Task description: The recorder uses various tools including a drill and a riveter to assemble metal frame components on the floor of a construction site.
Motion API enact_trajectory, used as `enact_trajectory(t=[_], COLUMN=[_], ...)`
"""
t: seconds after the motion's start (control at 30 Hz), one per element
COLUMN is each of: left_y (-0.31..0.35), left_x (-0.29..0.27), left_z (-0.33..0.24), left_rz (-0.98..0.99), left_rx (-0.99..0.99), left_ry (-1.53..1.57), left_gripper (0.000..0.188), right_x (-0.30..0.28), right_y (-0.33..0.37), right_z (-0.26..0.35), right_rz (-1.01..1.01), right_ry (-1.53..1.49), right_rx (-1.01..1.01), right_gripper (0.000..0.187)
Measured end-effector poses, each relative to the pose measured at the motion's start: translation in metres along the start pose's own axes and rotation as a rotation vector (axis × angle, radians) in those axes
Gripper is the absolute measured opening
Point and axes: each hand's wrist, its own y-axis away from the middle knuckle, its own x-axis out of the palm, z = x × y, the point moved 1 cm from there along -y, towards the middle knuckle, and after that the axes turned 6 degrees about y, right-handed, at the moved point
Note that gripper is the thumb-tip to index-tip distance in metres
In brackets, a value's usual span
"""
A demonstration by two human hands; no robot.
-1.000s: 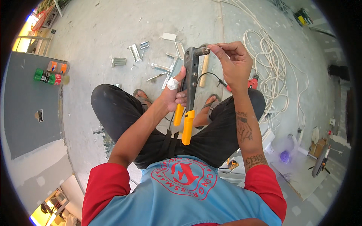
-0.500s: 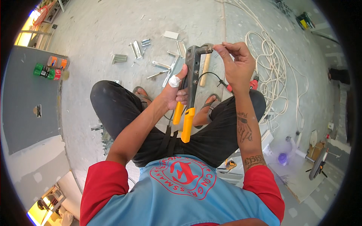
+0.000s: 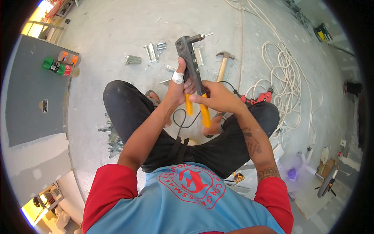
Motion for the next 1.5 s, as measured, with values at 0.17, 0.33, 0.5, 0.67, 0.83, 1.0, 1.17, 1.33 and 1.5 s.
enact_trajectory(t=[0.17,0.33,0.5,0.67,0.83,1.0,1.17,1.33,1.5], left_y=[-0.005,-0.013,-0.015,-0.016,-0.017,-0.019,-0.016,-0.013,-0.022], left_x=[-0.033,-0.039,-0.037,-0.031,-0.022,-0.033,-0.041,-0.058,-0.112], left_z=[-0.042,-0.037,-0.022,-0.02,0.006,0.03,0.051,0.066,0.1], left_rz=[-0.101,-0.027,-0.028,-0.142,-0.028,-0.159,-0.109,0.254,-0.029], left_rx=[0.081,0.099,0.147,0.184,-0.018,-0.12,-0.317,-0.483,-0.473], left_ry=[-0.383,-0.467,-0.5,-0.641,-0.164,-0.294,-0.018,0.232,-0.849], left_gripper=[0.096,0.098,0.095,0.071,0.07,0.052,0.047,0.051,0.058], right_x=[-0.004,-0.012,-0.01,-0.012,0.019,0.034,0.036,0.064,0.103], right_y=[-0.004,-0.004,-0.002,-0.005,-0.018,-0.044,-0.069,-0.058,-0.07], right_z=[-0.008,-0.01,-0.015,-0.023,-0.028,-0.076,-0.131,-0.144,-0.174], right_rz=[-0.116,-0.136,-0.229,-0.279,-0.478,-0.289,-0.312,-0.03,-0.199], right_ry=[-0.521,-0.456,-0.46,-0.482,0.14,0.322,-0.071,-1.628,-1.464], right_rx=[0.197,0.166,0.151,0.151,0.152,0.189,0.709,0.053,0.31], right_gripper=[0.025,0.019,0.031,0.038,0.054,0.079,0.082,0.066,0.041])
